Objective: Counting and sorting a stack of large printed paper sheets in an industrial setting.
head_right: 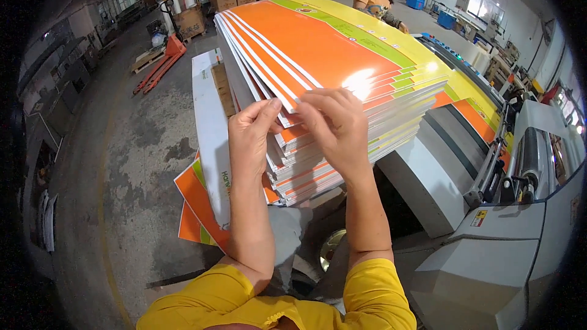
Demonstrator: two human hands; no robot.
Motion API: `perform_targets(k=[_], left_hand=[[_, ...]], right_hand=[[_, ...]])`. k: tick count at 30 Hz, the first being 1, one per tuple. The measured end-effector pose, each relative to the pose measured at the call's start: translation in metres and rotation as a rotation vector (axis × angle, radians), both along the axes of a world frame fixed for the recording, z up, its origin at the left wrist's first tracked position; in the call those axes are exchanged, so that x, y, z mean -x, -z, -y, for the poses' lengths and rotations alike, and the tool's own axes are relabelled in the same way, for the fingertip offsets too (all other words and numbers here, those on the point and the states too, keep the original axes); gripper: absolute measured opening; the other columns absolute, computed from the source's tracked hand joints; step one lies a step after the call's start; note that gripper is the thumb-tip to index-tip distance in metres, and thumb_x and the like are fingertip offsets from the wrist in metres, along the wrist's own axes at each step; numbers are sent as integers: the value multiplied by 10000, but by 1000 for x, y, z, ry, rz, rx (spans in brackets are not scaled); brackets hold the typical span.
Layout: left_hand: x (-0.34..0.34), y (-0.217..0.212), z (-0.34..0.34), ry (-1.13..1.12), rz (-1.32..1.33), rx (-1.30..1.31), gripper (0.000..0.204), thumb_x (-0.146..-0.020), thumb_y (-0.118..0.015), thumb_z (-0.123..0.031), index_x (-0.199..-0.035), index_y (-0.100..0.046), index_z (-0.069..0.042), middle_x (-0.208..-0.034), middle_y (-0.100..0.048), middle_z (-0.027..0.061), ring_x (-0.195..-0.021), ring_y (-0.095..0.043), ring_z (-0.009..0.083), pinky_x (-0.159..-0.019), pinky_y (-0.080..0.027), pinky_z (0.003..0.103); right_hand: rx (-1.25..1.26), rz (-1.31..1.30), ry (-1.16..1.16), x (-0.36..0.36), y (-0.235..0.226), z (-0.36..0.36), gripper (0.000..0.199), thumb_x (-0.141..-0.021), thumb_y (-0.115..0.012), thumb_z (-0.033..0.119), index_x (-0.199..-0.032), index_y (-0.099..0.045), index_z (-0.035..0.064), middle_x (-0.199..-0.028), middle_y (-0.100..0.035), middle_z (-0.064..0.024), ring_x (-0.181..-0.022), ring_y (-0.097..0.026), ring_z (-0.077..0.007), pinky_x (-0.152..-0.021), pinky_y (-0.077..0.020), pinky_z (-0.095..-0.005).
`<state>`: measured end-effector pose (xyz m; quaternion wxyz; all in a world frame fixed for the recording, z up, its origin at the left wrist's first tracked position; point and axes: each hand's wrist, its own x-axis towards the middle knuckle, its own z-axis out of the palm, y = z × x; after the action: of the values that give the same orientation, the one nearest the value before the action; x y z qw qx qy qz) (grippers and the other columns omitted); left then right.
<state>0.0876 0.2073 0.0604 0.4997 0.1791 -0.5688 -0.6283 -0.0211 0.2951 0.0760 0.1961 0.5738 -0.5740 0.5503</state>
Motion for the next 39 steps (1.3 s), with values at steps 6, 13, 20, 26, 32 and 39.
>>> perform_targets(k=[6, 13, 20, 26, 32, 39], left_hand=[[-4, -1, 4, 78, -19, -34, 246, -879, -549, -228, -937, -653, -12, -672, -546, -3, -575, -507, 73, -549, -412, 190], [1, 7, 10, 187, -198, -106, 344, -906, -475, -160, -1176, -481, 53, -808, -579, 66, -664, -575, 104, -571, -496, 206], [-1, 12, 13, 248, -281, -246, 514, -916, -436, -166, -1329, -228, 60, -881, -573, 143, -698, -603, 162, -593, -511, 241], [-1, 14, 19, 305, -273, -263, 401, -914, -424, -161, -1223, -386, 90, -905, -573, 149, -778, -615, 190, -651, -522, 269], [2, 10, 19, 432, -244, -213, 450, -869, -524, -126, -1218, -366, 109, -914, -598, 126, -797, -607, 158, -670, -517, 261], [-1, 5, 18, 298, -118, -190, 660, -789, -651, -137, -1271, -288, 129, -889, -599, 116, -671, -581, 123, -638, -493, 236]], right_hand=[[52, -196, 131, 1, 9, 9, 169, -715, -652, 82, -883, -645, 66, -827, -640, -59, -760, -560, -229, -695, -401, -318], [-78, -118, 176, 16, 3, -6, 110, -784, -593, 123, -837, -652, 46, -820, -648, -72, -766, -572, -245, -695, -424, -332], [-141, -101, 87, -10, -3, -5, 248, -855, -552, 216, -854, -649, -12, -855, -647, -127, -815, -582, -262, -720, -445, -333], [-632, -204, 81, -3, -49, 6, 281, -765, -650, 290, -815, -669, 14, -761, -627, -119, -703, -596, -249, -649, -467, -335], [-817, 17, 23, 14, -62, 15, 233, -805, -572, 215, -856, -674, 12, -720, -631, -117, -622, -591, -202, -587, -465, -304], [-513, -527, 278, 8, -49, 12, 206, -748, -640, 164, -889, -649, 13, -773, -630, -85, -662, -586, -271, -588, -476, -350]])
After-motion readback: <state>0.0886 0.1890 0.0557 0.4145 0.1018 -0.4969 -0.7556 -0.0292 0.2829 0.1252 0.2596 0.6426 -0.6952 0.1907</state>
